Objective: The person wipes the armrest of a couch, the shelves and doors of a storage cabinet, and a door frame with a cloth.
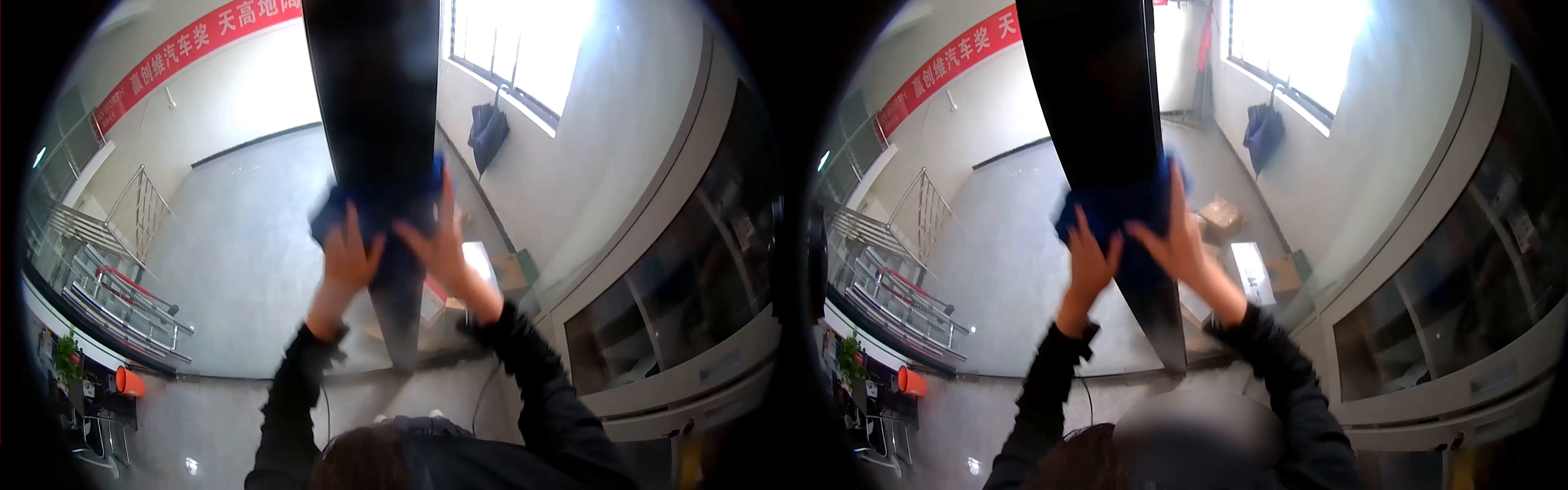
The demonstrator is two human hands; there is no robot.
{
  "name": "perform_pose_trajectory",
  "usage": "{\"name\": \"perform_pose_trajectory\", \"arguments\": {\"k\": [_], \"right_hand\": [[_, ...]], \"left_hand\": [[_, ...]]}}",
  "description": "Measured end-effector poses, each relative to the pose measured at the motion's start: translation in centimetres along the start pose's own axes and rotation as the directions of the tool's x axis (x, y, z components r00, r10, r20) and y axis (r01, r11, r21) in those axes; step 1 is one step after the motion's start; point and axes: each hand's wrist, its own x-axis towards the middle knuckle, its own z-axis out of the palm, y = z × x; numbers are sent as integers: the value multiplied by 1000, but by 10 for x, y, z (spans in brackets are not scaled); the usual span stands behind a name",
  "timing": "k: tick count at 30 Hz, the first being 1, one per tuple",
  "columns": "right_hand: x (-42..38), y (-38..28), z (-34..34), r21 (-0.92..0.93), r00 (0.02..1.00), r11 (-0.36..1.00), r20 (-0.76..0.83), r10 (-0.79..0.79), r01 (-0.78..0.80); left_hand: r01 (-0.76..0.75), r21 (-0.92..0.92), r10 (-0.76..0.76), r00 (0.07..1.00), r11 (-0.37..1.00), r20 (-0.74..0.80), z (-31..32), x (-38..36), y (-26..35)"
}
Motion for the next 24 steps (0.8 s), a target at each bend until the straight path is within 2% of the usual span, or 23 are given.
{"name": "perform_pose_trajectory", "arguments": {"k": [1,2,4,5,6,7,8,10,11,12,13,14,15,16,18,20,21,22,23,24], "right_hand": [[42,-4,-3,-9,989,993,-80,-122,122],[79,-15,-13,-6,981,985,-85,-173,174],[134,-20,-18,43,981,985,-103,-162,167],[145,-27,-14,43,985,988,-97,-141,145],[154,-33,-7,158,972,974,-196,-128,160],[158,-33,-1,269,949,944,-296,-107,190],[150,-28,0,272,950,944,-294,-105,188],[113,-9,1,323,983,940,-173,-56,111],[91,9,7,283,981,950,-173,-85,132],[63,16,12,269,989,961,-147,-20,60],[33,20,16,253,991,967,-124,41,-8],[-2,33,21,88,993,996,-113,42,-32],[-45,50,31,15,995,999,-93,43,-42],[-86,64,38,-6,997,999,-61,49,-49],[-171,85,59,-77,978,975,-44,204,-206],[-239,96,71,-90,892,891,32,450,-446],[-259,96,74,-76,808,812,82,584,-579],[-267,94,74,-76,817,821,83,571,-566],[-275,90,71,-78,806,816,129,578,-573],[-279,87,66,-85,792,811,180,583,-578]], "left_hand": [[-111,42,117,973,993,-201,-35,61,21],[-217,-3,202,917,976,-345,-60,108,37],[-254,-153,171,893,955,-417,-85,165,48],[-197,-304,65,916,932,-395,-87,178,46],[-90,-253,-62,843,963,-534,-85,190,70],[-81,-243,-52,866,967,-497,-79,185,62],[-80,-228,-38,882,970,-469,-72,180,52],[-126,-241,7,897,962,-442,-54,151,40],[-170,-262,50,911,950,-409,-44,126,37],[-62,-366,-61,947,929,-315,-33,96,35],[27,-315,-99,972,949,-214,-12,58,23],[22,-335,-101,970,942,-220,9,20,16],[-44,-193,-11,961,980,-275,39,-25,1],[40,-214,-79,981,976,-177,65,-75,-9],[47,-248,-44,999,967,19,101,-147,-21],[-26,-19,27,996,999,79,107,-187,-9],[147,-150,-114,972,978,207,103,-200,-3],[329,-257,-231,910,909,345,99,-215,2],[329,-260,-236,913,908,332,100,-244,-2],[134,-142,-84,945,981,315,105,-278,-15]]}}
